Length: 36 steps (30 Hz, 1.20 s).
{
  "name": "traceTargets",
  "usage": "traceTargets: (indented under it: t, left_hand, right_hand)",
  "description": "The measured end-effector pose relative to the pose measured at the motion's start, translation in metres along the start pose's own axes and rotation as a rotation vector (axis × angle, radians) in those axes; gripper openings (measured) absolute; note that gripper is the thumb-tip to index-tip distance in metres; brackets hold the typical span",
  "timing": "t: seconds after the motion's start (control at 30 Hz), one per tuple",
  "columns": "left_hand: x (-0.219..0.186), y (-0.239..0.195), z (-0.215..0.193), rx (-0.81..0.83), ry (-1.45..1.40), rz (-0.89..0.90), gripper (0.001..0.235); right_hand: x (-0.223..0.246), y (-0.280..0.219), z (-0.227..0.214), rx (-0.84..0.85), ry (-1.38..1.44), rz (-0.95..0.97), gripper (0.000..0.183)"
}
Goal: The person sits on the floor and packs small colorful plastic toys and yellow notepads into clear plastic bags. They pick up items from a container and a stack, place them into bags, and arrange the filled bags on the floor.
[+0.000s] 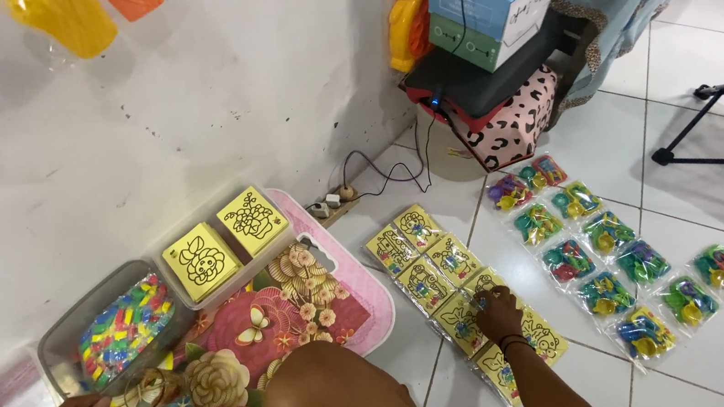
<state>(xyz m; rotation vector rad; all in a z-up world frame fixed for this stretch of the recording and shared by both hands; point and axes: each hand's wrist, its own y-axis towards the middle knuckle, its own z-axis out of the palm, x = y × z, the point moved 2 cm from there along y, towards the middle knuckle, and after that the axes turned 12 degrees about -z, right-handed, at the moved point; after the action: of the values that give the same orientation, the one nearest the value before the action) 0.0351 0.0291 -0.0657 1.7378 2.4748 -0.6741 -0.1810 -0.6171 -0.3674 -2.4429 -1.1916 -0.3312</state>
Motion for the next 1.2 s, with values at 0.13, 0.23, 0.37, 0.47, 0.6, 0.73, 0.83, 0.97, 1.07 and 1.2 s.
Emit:
traceTargets:
  t: [0.13, 0.23, 0.37, 0.47, 0.6, 0.73, 0.83, 0.97, 1.07, 1.2]
  left_hand:
    - [0.000, 0.003, 0.003, 0.003, -0.046, 0.006, 0.022]
    - [0.009, 0.012, 0.006, -0.007, -0.080, 0.051, 0.021]
    - [-0.011, -0.004, 0.000, -0.013, -0.099, 0.049, 0.023]
    - [-0.027, -0.013, -0.006, 0.001, -0.124, 0.031, 0.026]
    - [-0.050, -0.034, -0.017, 0.023, -0.134, 0.049, 0.028]
    - [-0.056, -0.031, -0.016, 0.059, -0.155, 0.022, 0.029]
    - [-0.052, -0.022, -0.009, 0.061, -0.172, 0.039, 0.028]
    - [-0.039, -0.016, -0.009, 0.057, -0.238, 0.047, 0.028]
    - [-0.039, -0.027, -0.025, 0.014, -0.247, 0.071, 0.033]
    - [-0.024, -0.026, -0.037, -0.063, -0.240, 0.020, 0.037]
  right_hand:
    - [-0.007, 0.001, 0.009, 0.020, -0.001, 0.019, 0.044]
    - [-0.006, 0.001, 0.008, 0.012, -0.016, 0.027, 0.047]
    - [-0.002, 0.000, 0.005, 0.122, -0.003, 0.073, 0.049]
    - [-0.008, 0.006, 0.016, -0.013, -0.040, 0.026, 0.062]
    - [0.028, 0.008, -0.003, -0.099, -0.053, -0.052, 0.053]
    - [0.083, 0.013, -0.027, -0.255, 0.033, -0.248, 0.042]
    - [0.136, 0.013, -0.053, -0.410, 0.153, -0.430, 0.039]
    - [0.234, -0.021, -0.130, -0.689, 0.493, -0.701, 0.031]
    - [0.308, -0.052, -0.185, -0.596, 0.667, -0.835, 0.024]
    - [0.405, -0.090, -0.231, -0.239, 0.707, -1.084, 0.019]
